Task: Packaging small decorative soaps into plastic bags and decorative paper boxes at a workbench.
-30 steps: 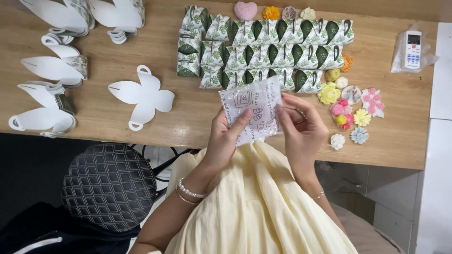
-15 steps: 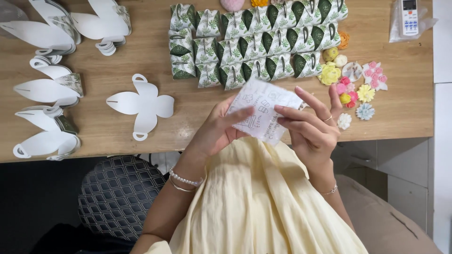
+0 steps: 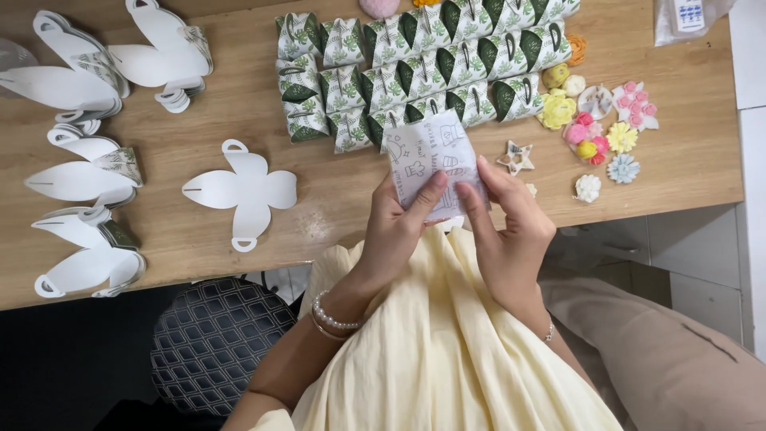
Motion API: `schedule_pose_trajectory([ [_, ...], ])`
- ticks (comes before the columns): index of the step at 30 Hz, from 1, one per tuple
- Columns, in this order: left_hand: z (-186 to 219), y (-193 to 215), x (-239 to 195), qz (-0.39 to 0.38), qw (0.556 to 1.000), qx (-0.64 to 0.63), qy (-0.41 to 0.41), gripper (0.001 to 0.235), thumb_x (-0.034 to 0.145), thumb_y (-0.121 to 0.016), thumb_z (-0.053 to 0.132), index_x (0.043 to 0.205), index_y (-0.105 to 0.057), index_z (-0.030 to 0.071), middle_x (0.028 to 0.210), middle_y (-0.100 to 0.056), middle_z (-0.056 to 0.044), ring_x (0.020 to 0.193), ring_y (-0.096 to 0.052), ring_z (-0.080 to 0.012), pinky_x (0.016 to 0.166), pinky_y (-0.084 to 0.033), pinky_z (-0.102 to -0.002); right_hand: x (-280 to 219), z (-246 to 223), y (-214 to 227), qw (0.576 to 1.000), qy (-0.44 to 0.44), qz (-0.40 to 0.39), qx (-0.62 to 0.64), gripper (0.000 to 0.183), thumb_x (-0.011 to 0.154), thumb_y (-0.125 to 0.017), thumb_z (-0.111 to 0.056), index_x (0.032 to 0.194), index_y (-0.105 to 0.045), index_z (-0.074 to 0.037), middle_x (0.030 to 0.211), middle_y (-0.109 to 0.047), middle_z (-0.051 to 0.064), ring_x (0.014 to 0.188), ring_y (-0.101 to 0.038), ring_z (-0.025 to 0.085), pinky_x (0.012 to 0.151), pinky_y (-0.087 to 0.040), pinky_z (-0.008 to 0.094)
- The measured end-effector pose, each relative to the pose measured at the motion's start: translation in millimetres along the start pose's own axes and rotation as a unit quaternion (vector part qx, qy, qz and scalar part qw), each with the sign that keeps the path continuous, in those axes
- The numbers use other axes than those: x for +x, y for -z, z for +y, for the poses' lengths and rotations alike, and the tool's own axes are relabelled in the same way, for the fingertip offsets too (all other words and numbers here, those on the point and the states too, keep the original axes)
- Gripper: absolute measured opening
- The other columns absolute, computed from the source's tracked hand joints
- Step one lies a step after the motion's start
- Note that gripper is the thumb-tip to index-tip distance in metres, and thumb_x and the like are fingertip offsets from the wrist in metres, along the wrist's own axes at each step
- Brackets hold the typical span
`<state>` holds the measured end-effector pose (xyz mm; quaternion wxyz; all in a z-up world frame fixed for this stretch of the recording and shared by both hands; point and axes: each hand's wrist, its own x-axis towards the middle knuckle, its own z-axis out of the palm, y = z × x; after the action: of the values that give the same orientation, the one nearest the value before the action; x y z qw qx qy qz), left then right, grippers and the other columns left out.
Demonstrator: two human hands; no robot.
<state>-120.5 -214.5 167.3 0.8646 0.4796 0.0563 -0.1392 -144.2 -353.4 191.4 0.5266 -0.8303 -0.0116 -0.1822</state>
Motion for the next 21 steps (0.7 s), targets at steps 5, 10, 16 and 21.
schedule_pose_trajectory([
  [5, -17, -1, -3, -0.012, 0.998, 0.04, -0.05, 0.033, 0.107, -0.062, 0.019, 0.131, -0.059, -0.004, 0.12, -0.071, -0.009, 0.108, -0.069, -0.0132, 0.093, -0.059, -0.028, 0, 10, 0, 0.989, 0.056, 0.008, -0.14, 0.02, 0.103, -0.068, 0.002, 0.123, -0.069, 0.004, 0.107, -0.075, 0.016, 0.085, -0.072, 0.016, 0.076, -0.058, 0.03],
  [10, -28, 6, -12, 0.011, 0.998, 0.038, -0.054, 0.03, 0.108, -0.06, 0.017, 0.13, -0.059, -0.004, 0.121, -0.071, -0.01, 0.108, -0.069, -0.0151, 0.093, -0.059, -0.029, 10, 44, 5, 0.994, -0.033, 0.06, -0.081, 0.013, 0.108, -0.063, -0.003, 0.114, -0.069, 0.006, 0.092, -0.073, 0.012, 0.079, -0.07, 0.013, 0.07, -0.056, 0.028],
  [16, -25, 40, -1, 0.062, 0.997, 0.051, -0.001, 0.042, 0.102, -0.06, 0.018, 0.136, -0.044, 0.001, 0.128, -0.064, -0.015, 0.112, -0.068, -0.0243, 0.087, -0.064, -0.038, 13, 62, 15, 0.957, -0.181, -0.026, 0.224, 0.016, 0.11, -0.056, -0.008, 0.11, -0.065, 0.005, 0.095, -0.076, 0.007, 0.081, -0.072, 0.009, 0.076, -0.062, 0.025],
  [21, 3, 46, -4, 0.074, 0.876, 0.435, -0.194, 0.061, 0.097, -0.072, 0.025, 0.141, -0.033, 0.007, 0.149, -0.043, -0.022, 0.138, -0.049, -0.0336, 0.107, -0.049, -0.05, 0, 59, 10, 0.998, -0.067, 0.002, 0.002, 0.009, 0.109, -0.059, -0.003, 0.108, -0.063, 0.005, 0.096, -0.076, 0.01, 0.089, -0.076, 0.014, 0.076, -0.061, 0.029],
])
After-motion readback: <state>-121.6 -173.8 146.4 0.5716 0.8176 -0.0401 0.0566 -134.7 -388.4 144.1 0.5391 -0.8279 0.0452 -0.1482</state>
